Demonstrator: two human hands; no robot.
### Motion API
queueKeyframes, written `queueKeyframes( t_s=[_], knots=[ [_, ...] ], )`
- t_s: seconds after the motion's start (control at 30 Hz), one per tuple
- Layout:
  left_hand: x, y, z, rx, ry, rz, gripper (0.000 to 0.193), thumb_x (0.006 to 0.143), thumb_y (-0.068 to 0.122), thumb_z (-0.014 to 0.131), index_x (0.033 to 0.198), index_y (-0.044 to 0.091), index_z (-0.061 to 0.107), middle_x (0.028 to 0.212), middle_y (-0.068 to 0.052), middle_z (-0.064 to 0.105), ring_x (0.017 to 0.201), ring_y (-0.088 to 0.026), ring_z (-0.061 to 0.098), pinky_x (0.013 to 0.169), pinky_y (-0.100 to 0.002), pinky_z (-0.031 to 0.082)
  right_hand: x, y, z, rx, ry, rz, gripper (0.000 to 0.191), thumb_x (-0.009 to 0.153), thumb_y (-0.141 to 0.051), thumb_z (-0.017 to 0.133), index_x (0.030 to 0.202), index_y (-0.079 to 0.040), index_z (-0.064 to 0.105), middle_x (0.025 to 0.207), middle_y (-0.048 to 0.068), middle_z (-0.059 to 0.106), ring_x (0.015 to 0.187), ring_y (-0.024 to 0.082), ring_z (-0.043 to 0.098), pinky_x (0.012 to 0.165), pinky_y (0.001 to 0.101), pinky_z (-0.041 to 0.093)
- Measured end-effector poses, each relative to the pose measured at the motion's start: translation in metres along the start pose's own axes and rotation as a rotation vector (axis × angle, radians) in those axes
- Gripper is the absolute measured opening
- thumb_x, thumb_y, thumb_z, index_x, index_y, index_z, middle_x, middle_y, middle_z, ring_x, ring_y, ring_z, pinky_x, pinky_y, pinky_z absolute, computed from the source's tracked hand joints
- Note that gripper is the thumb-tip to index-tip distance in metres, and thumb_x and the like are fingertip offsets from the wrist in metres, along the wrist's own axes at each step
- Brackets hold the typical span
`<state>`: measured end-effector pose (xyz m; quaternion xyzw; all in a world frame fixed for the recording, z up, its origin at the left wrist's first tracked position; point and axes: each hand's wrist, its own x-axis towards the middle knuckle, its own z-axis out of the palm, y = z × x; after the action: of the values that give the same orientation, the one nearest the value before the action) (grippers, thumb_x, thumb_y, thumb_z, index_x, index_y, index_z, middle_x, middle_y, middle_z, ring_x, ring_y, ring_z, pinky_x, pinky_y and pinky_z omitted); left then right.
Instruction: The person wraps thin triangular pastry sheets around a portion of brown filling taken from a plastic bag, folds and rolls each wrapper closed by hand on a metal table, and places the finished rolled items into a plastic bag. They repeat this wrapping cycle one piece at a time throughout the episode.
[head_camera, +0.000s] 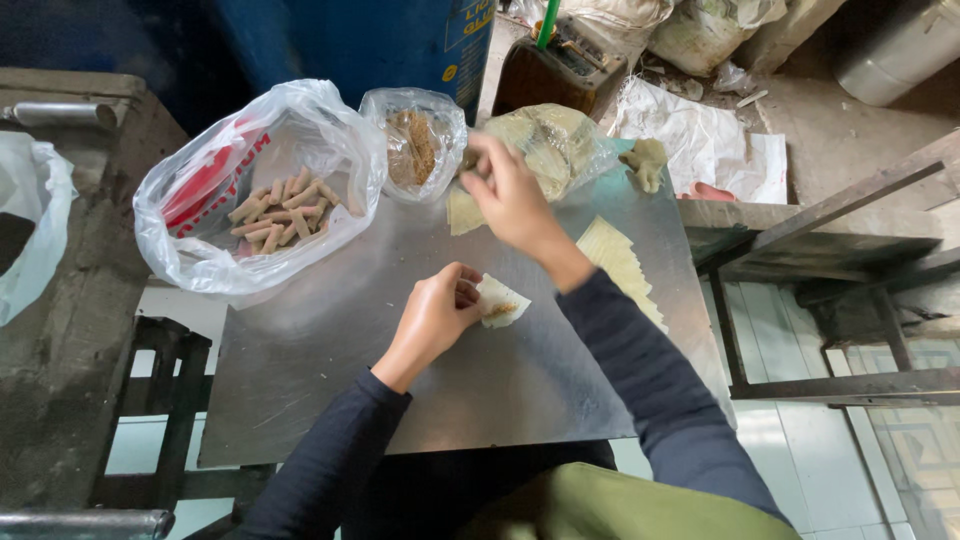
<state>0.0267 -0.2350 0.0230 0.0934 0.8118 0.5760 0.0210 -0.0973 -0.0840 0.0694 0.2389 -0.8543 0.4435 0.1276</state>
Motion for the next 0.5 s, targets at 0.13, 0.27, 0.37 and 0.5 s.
queueKeyframes(
  t_s=[0.13,0.27,0.37,0.5],
  knots=[
    [-0.006,0.009,0.001,0.115,0.046,0.077,0.024,0.076,0.009,0.08,0.096,0.0,0.068,0.085,-0.013,0.074,0.077,-0.025,0.074,0.071,-0.035,0.057,-0.09,-0.017,-0.036,-0.206,-0.119,0.03,0.017,0.098,-0.012,0.066,0.113,-0.005,0.064,0.105,0.013,0.064,0.096,0.031,0.066,0.082,0.0379,0.053],
    [-0.009,0.012,0.004,0.204,0.061,0.145,0.022,0.073,0.01,0.081,0.09,0.001,0.07,0.086,-0.014,0.073,0.076,-0.031,0.071,0.069,-0.039,0.056,-0.145,-0.027,-0.039,-0.33,-0.103,0.193,0.018,0.09,-0.014,0.069,0.105,-0.004,0.066,0.104,0.013,0.063,0.095,0.033,0.065,0.081,0.0414,0.052],
    [-0.009,0.014,0.009,0.208,0.07,0.152,0.017,0.075,0.008,0.079,0.088,0.001,0.071,0.086,-0.014,0.073,0.078,-0.029,0.073,0.071,-0.038,0.057,-0.159,-0.026,-0.033,-0.385,-0.06,0.224,0.017,0.089,-0.014,0.069,0.102,-0.003,0.065,0.103,0.013,0.061,0.096,0.034,0.064,0.081,0.0426,0.052],
    [-0.015,0.017,0.011,0.199,0.045,0.157,0.016,0.076,0.007,0.078,0.09,0.002,0.073,0.09,-0.013,0.074,0.08,-0.03,0.074,0.072,-0.037,0.057,-0.161,-0.023,-0.032,-0.373,-0.07,0.302,0.01,0.093,-0.012,0.068,0.097,-0.004,0.066,0.102,0.012,0.062,0.096,0.033,0.065,0.081,0.0424,0.052]
  ],
)
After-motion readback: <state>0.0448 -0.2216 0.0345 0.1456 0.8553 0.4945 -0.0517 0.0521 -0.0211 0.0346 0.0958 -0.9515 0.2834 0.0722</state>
